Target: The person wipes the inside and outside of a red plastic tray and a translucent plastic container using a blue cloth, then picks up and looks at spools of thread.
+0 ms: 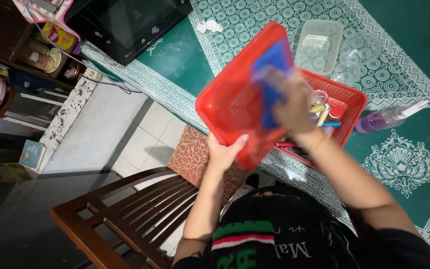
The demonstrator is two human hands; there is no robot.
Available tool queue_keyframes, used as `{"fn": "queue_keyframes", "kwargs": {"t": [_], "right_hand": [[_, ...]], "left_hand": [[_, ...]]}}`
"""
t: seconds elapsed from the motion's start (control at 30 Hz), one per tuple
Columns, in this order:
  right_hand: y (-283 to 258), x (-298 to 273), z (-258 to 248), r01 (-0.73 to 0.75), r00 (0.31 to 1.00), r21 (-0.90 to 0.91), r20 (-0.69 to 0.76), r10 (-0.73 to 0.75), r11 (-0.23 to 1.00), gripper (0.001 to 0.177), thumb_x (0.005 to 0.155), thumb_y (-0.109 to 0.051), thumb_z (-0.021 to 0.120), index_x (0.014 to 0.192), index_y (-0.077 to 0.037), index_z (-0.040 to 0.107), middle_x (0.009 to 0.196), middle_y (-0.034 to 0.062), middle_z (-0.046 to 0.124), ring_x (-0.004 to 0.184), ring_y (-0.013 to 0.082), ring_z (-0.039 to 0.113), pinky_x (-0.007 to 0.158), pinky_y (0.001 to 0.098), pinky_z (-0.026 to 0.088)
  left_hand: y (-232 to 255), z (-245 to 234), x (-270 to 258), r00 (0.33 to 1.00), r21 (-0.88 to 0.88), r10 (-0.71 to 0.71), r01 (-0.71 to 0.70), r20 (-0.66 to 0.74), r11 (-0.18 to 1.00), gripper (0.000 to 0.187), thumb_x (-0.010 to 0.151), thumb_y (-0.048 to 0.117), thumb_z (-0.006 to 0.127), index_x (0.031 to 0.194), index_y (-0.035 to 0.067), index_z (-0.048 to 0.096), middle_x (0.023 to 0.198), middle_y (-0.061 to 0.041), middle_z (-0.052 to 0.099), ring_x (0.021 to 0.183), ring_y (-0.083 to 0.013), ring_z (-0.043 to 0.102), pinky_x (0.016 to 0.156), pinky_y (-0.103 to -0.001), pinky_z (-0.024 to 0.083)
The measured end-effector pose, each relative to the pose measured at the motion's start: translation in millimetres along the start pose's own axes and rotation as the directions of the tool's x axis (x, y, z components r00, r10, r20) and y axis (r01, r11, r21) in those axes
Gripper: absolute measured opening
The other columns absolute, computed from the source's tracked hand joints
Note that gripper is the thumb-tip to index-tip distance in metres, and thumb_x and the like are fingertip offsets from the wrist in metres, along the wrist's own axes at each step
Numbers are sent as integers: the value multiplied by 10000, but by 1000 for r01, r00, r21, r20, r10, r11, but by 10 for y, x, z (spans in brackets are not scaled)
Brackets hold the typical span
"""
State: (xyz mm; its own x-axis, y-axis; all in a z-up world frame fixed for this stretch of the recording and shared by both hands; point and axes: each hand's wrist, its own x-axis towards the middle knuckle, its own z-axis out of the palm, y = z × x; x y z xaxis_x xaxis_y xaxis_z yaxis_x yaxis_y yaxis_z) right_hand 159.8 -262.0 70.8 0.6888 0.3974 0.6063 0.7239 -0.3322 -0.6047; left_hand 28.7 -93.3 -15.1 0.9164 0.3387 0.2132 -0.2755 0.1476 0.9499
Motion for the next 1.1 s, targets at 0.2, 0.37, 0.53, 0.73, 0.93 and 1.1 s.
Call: {"fn": "queue_keyframes", "kwargs": {"t": [0.2,0.37,0.53,0.73,0.93,1.1], "right_hand": [[-280,-335,218,180,978,-53,116,-173,982,463,778,-139,764,1237,-194,727,1243,142,652,1074,377,623,966,467,497],[230,22,-33,-22,991,13,-128,24,1000,352,1026,-84,757,1358,-129,651,1301,132,644,1178,355,637,1046,429,509],[-631,-299,-8,518,850,-26,126,-512,855,384,826,-200,807,1204,-227,742,1160,111,666,1009,342,620,863,471,500],[-39,411,-385,17,998,-104,69,-9,994,268,945,-180,786,1187,-146,678,1263,148,645,1153,400,613,1014,495,501],[-535,-25,-137,347,922,-133,227,-312,928,363,668,-209,806,1030,-179,785,1178,128,637,1049,382,605,882,504,448],[276,305,-333,51,997,-246,64,-37,968,145,1002,-227,832,1055,-107,770,1134,97,665,1117,337,609,987,424,483]], "left_hand": [[-220,-59,-16,998,-142,-18,10,-59,990,522,838,-16,807,1294,13,555,1158,-75,685,1029,-161,690,921,-334,582],[-227,-151,-172,995,102,100,-101,6,990,523,842,-4,821,1304,-47,578,1195,-114,693,1078,-197,691,980,-377,574],[-336,-136,-77,979,156,149,-171,140,973,516,842,73,728,1334,-24,606,1139,-76,743,1032,-178,733,965,-357,603],[-85,-58,-309,993,276,32,-64,117,959,492,773,93,868,1212,15,662,1122,-73,749,1033,-166,746,940,-337,614],[-197,64,-168,979,115,8,-32,205,993,516,749,103,863,1207,49,632,1126,-60,706,1024,-158,709,955,-323,593],[-81,22,-386,991,432,-53,-6,125,902,604,661,172,871,1188,4,630,1117,-81,714,1017,-172,711,916,-331,579]]}}
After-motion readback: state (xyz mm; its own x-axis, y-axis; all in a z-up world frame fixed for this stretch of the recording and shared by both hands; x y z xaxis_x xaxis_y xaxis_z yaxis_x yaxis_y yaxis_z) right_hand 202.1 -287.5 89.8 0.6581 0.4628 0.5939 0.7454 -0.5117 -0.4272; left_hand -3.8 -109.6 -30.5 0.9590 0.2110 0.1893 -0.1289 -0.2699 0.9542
